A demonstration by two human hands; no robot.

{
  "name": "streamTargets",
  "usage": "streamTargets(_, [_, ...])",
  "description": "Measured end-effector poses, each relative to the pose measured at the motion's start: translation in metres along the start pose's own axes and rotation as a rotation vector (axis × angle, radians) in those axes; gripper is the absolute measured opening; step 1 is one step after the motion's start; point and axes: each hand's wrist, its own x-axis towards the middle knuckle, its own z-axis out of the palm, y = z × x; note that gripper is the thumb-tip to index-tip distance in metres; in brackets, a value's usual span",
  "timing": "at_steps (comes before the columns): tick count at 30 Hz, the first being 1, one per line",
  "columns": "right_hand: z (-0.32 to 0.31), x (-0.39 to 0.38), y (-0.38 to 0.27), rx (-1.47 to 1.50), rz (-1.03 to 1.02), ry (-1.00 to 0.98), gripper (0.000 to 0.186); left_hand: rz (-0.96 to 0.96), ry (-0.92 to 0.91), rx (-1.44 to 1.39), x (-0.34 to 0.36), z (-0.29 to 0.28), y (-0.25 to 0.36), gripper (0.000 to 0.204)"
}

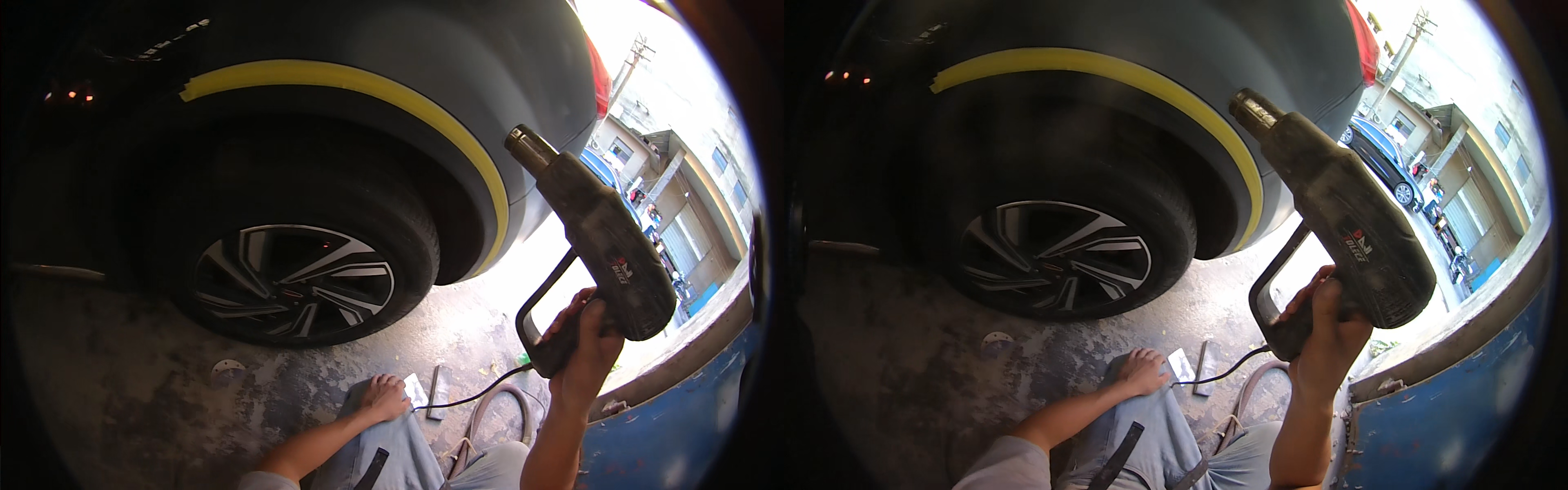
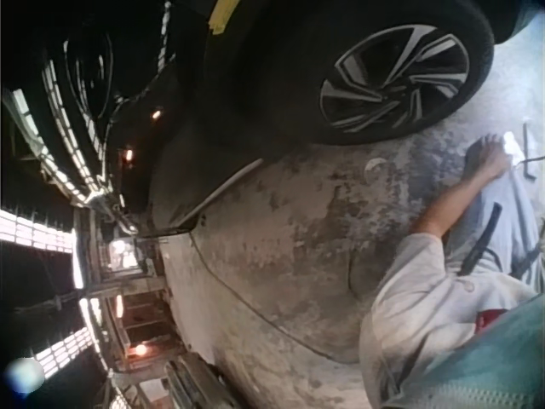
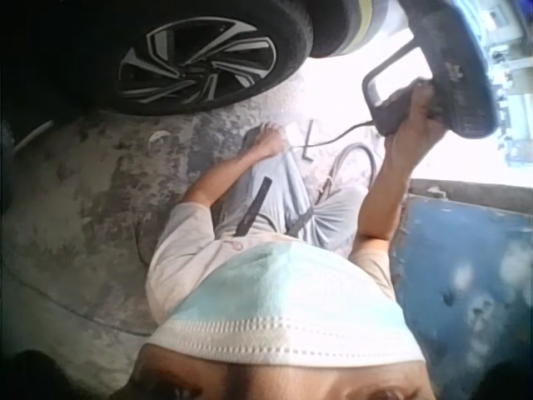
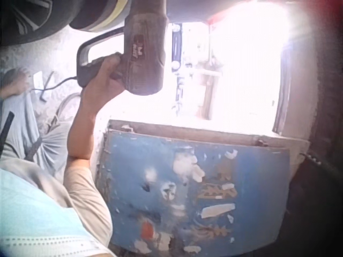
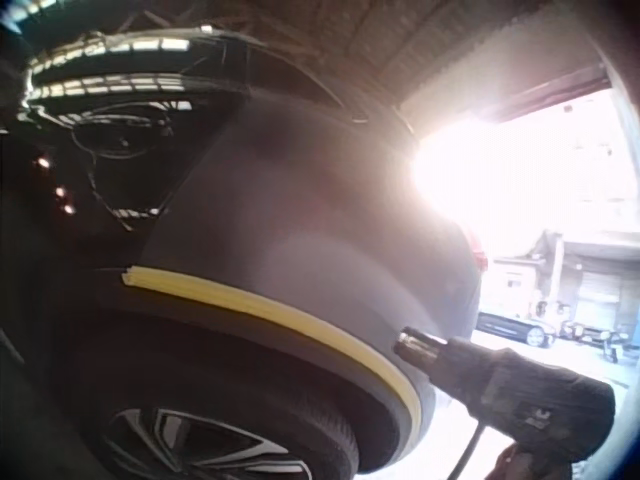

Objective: The person removes a green protective sheet from a black car, then sits on the floor and uses a heat gun to apply heat to the rear wheel arch area. The person repeatedly moves the heat gun along the yellow masking tape line and touches the panel with their hand.

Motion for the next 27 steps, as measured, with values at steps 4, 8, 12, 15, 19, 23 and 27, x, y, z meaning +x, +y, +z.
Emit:
streamTargets(4, [0.010, 0.001, -0.009, -0.055, -0.039, -0.054, 0.025, 0.014, 0.026, 0.023, 0.001, 0.002, 0.000, 0.044])
streamTargets(8, [0.022, 0.003, -0.017, -0.035, -0.081, -0.073, 0.026, -0.002, 0.001, 0.050, 0.000, 0.002, 0.000, 0.043])
streamTargets(12, [0.035, 0.004, -0.026, -0.010, -0.088, -0.111, 0.024, 0.014, 0.019, 0.017, -0.001, 0.002, -0.002, 0.042])
streamTargets(15, [0.043, 0.004, -0.035, 0.000, -0.089, -0.147, 0.025, 0.026, 0.036, 0.041, -0.003, 0.002, -0.003, 0.044])
streamTargets(19, [0.055, 0.003, -0.045, 0.045, -0.101, -0.177, 0.029, -0.014, 0.024, 0.057, -0.004, -0.004, 0.000, 0.044])
streamTargets(23, [0.060, 0.003, -0.049, 0.039, -0.130, -0.193, 0.031, -0.032, 0.021, 0.064, -0.006, -0.015, 0.002, 0.044])
streamTargets(27, [0.052, 0.006, -0.045, -0.040, -0.136, -0.186, 0.030, -0.023, 0.016, 0.028, -0.006, -0.022, 0.001, 0.045])
